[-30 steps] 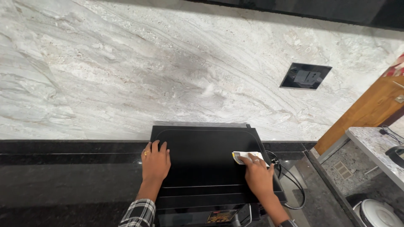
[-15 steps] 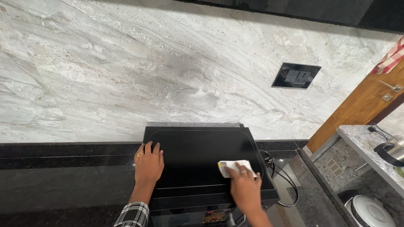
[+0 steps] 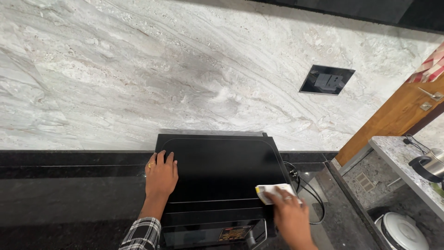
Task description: The person wipes a black granite countertop and the top surface of a black electric grill using a small white cloth. The cleaning action moves from the area next to the sink to the appliance.
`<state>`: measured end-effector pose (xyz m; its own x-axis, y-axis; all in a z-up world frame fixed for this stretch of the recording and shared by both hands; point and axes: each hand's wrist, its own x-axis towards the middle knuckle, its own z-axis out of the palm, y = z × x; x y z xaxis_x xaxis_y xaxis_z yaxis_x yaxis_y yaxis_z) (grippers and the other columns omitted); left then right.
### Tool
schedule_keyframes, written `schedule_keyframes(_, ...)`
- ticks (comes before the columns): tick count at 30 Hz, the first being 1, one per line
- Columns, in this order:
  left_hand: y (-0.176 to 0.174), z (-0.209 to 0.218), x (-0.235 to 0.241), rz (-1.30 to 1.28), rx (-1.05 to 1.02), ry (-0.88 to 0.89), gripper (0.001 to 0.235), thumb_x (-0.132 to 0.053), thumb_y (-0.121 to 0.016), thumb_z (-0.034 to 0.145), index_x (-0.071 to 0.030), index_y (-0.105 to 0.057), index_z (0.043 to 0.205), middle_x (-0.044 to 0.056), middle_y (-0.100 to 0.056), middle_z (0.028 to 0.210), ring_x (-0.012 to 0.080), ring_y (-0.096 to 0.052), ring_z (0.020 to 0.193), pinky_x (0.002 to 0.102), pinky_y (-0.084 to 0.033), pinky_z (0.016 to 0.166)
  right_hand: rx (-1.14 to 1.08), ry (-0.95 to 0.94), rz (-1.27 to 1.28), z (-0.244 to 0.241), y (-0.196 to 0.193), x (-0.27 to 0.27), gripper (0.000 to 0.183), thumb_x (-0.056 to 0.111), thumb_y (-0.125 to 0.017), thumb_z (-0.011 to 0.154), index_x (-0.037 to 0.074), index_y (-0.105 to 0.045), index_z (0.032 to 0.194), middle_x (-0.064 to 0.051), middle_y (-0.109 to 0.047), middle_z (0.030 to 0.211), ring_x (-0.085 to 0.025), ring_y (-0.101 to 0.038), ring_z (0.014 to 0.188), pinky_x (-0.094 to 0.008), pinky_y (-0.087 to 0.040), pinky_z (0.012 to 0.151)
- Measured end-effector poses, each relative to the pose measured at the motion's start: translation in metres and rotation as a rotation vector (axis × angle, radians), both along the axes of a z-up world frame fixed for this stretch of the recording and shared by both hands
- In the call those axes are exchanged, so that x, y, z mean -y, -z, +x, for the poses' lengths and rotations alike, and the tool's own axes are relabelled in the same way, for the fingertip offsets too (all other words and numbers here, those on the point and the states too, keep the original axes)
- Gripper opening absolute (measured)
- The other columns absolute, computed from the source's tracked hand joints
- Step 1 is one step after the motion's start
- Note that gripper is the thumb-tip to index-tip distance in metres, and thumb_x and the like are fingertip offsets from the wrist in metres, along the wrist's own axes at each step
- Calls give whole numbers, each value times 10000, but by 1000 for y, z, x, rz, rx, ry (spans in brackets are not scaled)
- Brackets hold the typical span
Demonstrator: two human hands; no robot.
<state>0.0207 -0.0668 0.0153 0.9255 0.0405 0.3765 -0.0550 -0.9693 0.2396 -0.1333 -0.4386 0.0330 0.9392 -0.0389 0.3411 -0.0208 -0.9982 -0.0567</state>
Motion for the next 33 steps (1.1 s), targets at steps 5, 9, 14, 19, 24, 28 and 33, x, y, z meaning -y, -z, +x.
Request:
schedule_keyframes(5,-1,-1,-2,-4,20,0,454,-370,-453,1031,-175,-577,1422,79,-479,1505,320,-396,1438,497,-327,1182,-13,188,1,-5,15,33,449,218,-596,923,417,-660,1319,71,-582,1441,-197,-548,1340,-569,-344,1174)
schedule_keyframes(9,4,7,4,-14,16,-17,456,-379,-458,1020,-179,-576,1413,84,-470,1503,326,-393,1426,508,-327,1163,-20,276,10,0,31,43,497,244,-615,894,484,-653,1328,124,-573,1444,-168,-545,1343,-550,-335,1201)
schedule_keyframes(14,5,3,-2,13,18,-11,452,-377,-455,1030,-176,-578,1415,82,-468,1506,326,-399,1431,509,-332,1164,-7,247,8,-7,35,11,540,212,-623,869,476,-648,1340,110,-556,1458,-178,-532,1345,-593,-321,1176)
schedule_keyframes(19,3,2,0,19,20,-2,450,-374,-461,1031,-177,-583,1417,84,-482,1498,327,-407,1430,507,-343,1162,38,140,16,-19,32,-33,508,189,-627,863,448,-675,1298,78,-559,1441,-210,-507,1362,-609,-317,1154)
schedule_keyframes(24,6,3,0,35,55,-14,451,-375,-466,1027,-181,-593,1414,82,-500,1486,320,-419,1428,504,-355,1164,-82,-28,75,-28,16,-51,552,149,-643,838,409,-666,1324,11,-528,1512,-271,-440,1431,-682,-221,1122)
schedule_keyframes(28,9,4,-3,31,67,-7,450,-373,-462,1029,-177,-594,1413,81,-499,1489,322,-418,1431,507,-354,1161,-84,48,48,-28,21,-11,539,156,-640,866,460,-685,1308,14,-533,1510,-233,-451,1440,-663,-227,1159)
schedule_keyframes(33,6,4,-2,35,23,-16,461,-379,-448,1034,-182,-578,1430,77,-482,1503,321,-403,1439,508,-344,1170,-28,243,0,-32,25,33,453,223,-628,928,470,-688,1302,73,-559,1465,-188,-538,1355,-620,-295,1192)
